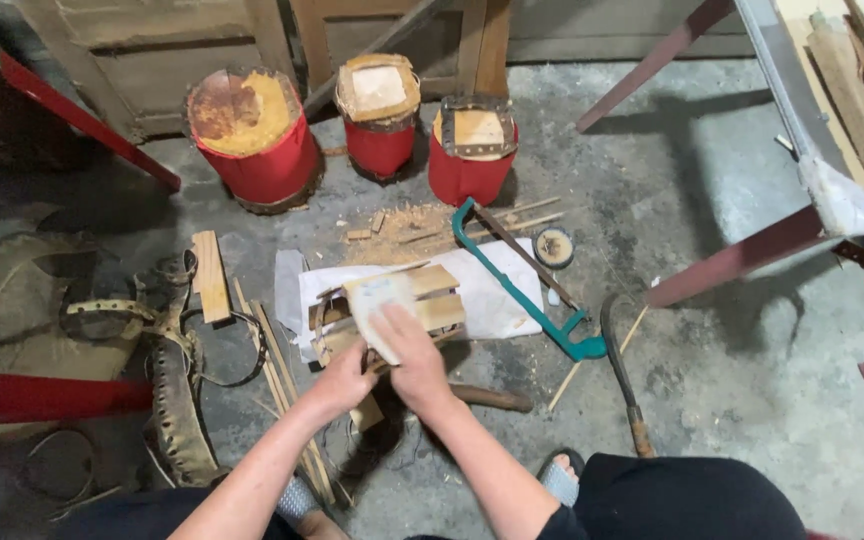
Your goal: Sanding the edges and surfaces of a small wooden frame using a piece of sandpaper.
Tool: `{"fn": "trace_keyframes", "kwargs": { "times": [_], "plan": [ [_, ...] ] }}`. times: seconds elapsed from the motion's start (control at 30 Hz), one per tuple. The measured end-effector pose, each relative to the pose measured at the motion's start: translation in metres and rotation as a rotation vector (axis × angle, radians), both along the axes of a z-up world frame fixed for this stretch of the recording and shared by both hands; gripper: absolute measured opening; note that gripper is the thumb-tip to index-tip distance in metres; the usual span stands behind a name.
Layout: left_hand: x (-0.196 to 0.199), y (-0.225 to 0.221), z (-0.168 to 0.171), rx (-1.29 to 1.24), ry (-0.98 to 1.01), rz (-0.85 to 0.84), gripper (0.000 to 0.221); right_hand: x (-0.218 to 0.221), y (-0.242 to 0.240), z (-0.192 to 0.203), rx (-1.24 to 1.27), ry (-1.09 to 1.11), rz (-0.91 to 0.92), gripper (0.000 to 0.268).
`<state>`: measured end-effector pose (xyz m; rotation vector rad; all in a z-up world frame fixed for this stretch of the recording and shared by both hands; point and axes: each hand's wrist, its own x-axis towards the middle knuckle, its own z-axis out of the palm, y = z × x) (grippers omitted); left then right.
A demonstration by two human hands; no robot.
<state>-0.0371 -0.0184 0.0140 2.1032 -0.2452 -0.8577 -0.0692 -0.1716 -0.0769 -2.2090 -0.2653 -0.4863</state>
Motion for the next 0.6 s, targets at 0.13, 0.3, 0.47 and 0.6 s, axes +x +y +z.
{"fn": "trace_keyframes", "kwargs": {
  "times": [0.13, 0.3, 0.47, 0.6],
  "plan": [
    [-0.005, 0.004, -0.032, -0.101, 0.027, 0.052, 0.066, 0.011, -0.033, -0.029, -0.101, -0.059, -0.095, 0.060],
    [-0.009, 0.010, -0.063, -0.203, 0.043, 0.088, 0.063, 0.004, -0.031, -0.038, 0.022, 0.035, -0.147, 0.064],
    [-0.005, 0.007, -0.040, -0.235, 0.052, 0.072, 0.076, 0.003, -0.023, -0.024, -0.010, -0.003, -0.058, 0.065],
    [-0.008, 0.008, -0.030, -0.311, 0.112, 0.086, 0.068, -0.002, -0.061, -0.021, 0.076, 0.144, -0.196, 0.068]
  ]
}}
